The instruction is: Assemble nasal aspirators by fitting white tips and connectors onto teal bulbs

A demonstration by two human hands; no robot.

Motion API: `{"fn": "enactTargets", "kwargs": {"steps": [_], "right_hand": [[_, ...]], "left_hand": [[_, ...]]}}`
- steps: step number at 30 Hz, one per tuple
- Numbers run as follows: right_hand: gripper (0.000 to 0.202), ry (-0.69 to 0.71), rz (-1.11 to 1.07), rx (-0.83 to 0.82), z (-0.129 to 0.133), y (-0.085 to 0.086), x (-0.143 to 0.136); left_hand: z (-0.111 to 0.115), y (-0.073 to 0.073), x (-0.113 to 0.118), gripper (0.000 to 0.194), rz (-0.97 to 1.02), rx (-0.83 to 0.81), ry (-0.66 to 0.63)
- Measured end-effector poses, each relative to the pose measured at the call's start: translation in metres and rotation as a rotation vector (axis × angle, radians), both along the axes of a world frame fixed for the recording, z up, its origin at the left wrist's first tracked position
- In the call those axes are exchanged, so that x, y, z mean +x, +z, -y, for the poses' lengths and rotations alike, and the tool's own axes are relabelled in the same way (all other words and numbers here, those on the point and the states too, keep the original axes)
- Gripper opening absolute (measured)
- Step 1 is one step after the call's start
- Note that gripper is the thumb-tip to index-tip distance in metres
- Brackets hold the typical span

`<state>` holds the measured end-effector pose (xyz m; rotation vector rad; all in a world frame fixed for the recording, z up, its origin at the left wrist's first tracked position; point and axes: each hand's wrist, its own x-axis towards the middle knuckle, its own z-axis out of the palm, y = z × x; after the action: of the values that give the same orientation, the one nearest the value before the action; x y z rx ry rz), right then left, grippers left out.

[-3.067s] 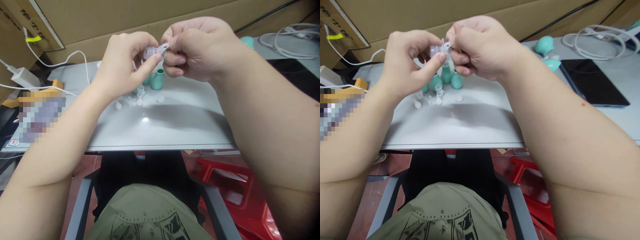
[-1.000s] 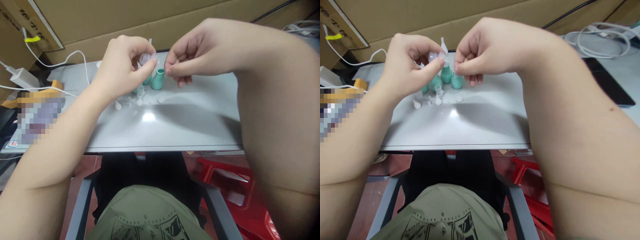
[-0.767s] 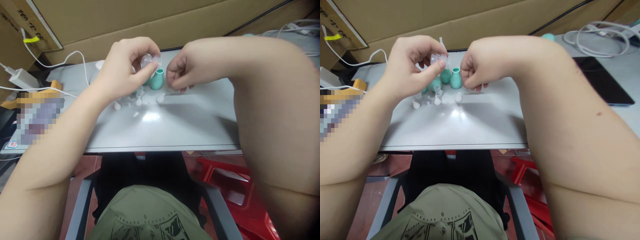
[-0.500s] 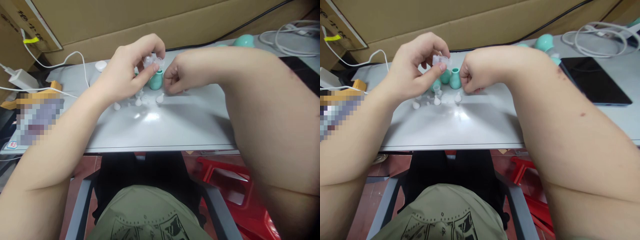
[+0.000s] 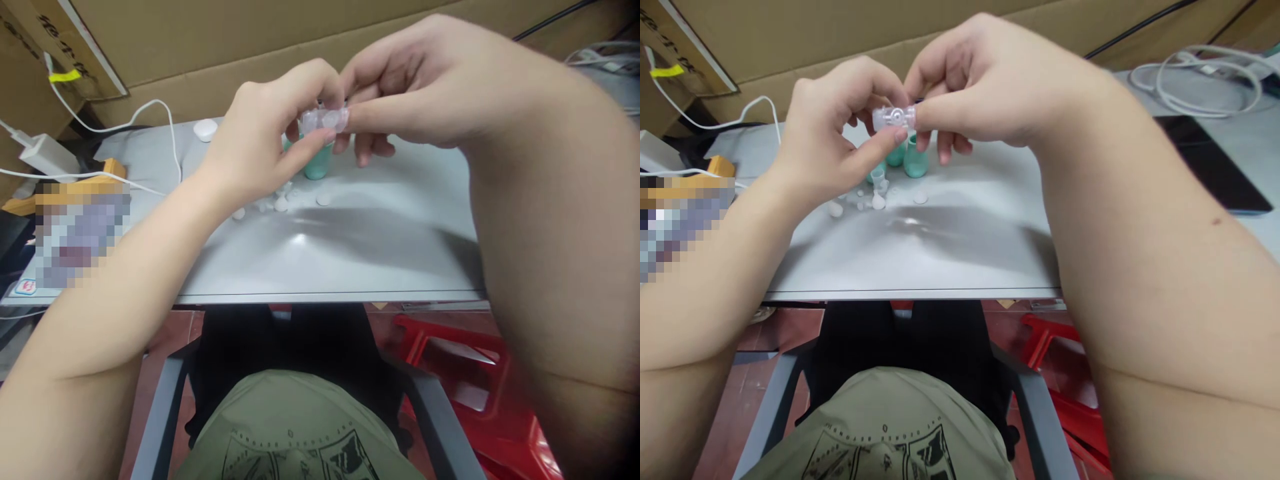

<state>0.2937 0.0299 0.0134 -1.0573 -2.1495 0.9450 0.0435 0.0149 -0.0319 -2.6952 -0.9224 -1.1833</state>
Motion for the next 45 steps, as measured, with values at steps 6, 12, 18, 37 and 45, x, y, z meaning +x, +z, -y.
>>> {"fn": "enactTargets", "kwargs": {"steps": [6, 12, 18, 37, 45], "right_hand": [[0.02, 0.012, -0.255, -0.027, 0.001, -0.008, -0.011], [0.006, 0.021, -0.118, 0.042, 0.003, -0.006, -0.006], [0.014, -0.197, 0.448, 0.118, -0.005, 0.009, 0.012], [0.018, -0.048, 0.752, 0.117, -0.019, -0.005, 0.0], [0.017, -0.014, 0.759, 0.1, -0.011, -0.006, -0.007]], "left_hand": [[-0.003, -0.009, 0.007, 0.02, -0.024, 0.065, 0.142], [-0.009, -0.013, 0.004, 0.027, -0.027, -0.017, 0.138], [0.005, 0.001, 0.005, 0.023, -0.193, -0.096, 0.171], [0.017, -0.001, 0.025, 0.034, -0.639, -0.215, 0.062], [0.025, 0.015, 0.031, 0.037, -0.766, -0.187, 0.142]]}}
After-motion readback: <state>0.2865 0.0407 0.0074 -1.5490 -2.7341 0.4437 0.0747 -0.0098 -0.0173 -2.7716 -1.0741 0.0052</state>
